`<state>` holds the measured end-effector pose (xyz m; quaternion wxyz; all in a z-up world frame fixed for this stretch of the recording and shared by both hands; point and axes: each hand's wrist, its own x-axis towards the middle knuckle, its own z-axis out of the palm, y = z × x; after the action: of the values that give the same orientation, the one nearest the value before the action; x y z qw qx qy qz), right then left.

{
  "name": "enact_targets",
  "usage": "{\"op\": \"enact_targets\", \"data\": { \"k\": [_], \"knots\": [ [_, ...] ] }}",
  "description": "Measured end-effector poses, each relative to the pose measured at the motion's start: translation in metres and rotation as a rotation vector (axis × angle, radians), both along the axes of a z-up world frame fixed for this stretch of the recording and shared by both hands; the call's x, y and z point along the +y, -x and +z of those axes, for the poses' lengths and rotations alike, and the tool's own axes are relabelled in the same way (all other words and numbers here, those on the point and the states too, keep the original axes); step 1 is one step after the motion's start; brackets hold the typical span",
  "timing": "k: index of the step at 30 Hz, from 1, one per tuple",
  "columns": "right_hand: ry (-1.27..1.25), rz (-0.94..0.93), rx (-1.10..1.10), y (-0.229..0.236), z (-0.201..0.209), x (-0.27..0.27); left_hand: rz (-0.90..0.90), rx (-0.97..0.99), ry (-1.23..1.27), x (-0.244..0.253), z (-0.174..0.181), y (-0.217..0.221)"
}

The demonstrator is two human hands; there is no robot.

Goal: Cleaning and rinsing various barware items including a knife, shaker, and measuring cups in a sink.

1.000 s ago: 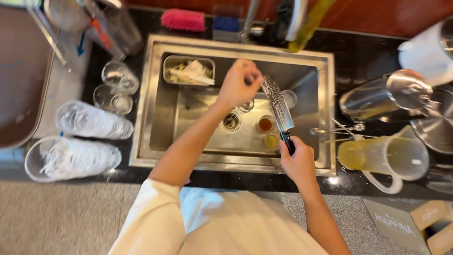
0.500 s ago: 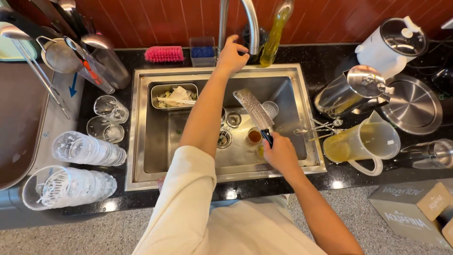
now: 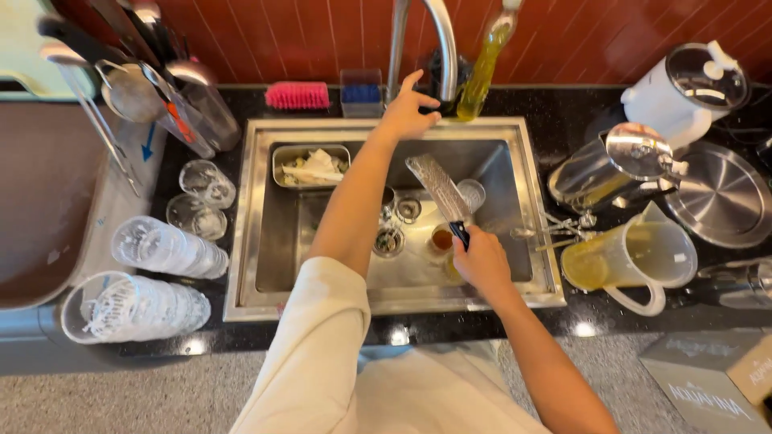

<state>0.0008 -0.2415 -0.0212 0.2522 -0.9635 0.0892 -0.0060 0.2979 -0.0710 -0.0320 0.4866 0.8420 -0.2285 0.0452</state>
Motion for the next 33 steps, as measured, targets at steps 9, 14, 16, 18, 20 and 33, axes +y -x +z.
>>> {"op": "enact_targets", "data": {
  "k": [9, 14, 16, 18, 20, 33],
  "knots": [
    [-0.013, 0.012, 0.053, -0.012, 0.002, -0.005, -0.010, 0.148, 0.025, 0.013, -0.031, -0.023],
    [0.013, 0.052, 0.073, -0.019, -0.002, -0.006, 0.031, 0.249, 0.102, 0.007, -0.009, -0.014],
    [0.013, 0.062, 0.070, -0.022, -0.001, -0.005, 0.042, 0.276, 0.092, 0.011, 0.001, -0.002],
    [-0.002, 0.060, 0.054, -0.025, 0.001, -0.003, -0.007, 0.282, 0.046, 0.018, 0.010, 0.018],
    [-0.001, 0.063, 0.046, -0.028, -0.003, -0.001, -0.053, 0.148, 0.006, 0.031, -0.009, 0.026],
    [0.032, 0.129, -0.020, -0.038, -0.007, 0.001, -0.400, -0.343, -0.397, 0.023, -0.054, 0.168]
  ]
}}
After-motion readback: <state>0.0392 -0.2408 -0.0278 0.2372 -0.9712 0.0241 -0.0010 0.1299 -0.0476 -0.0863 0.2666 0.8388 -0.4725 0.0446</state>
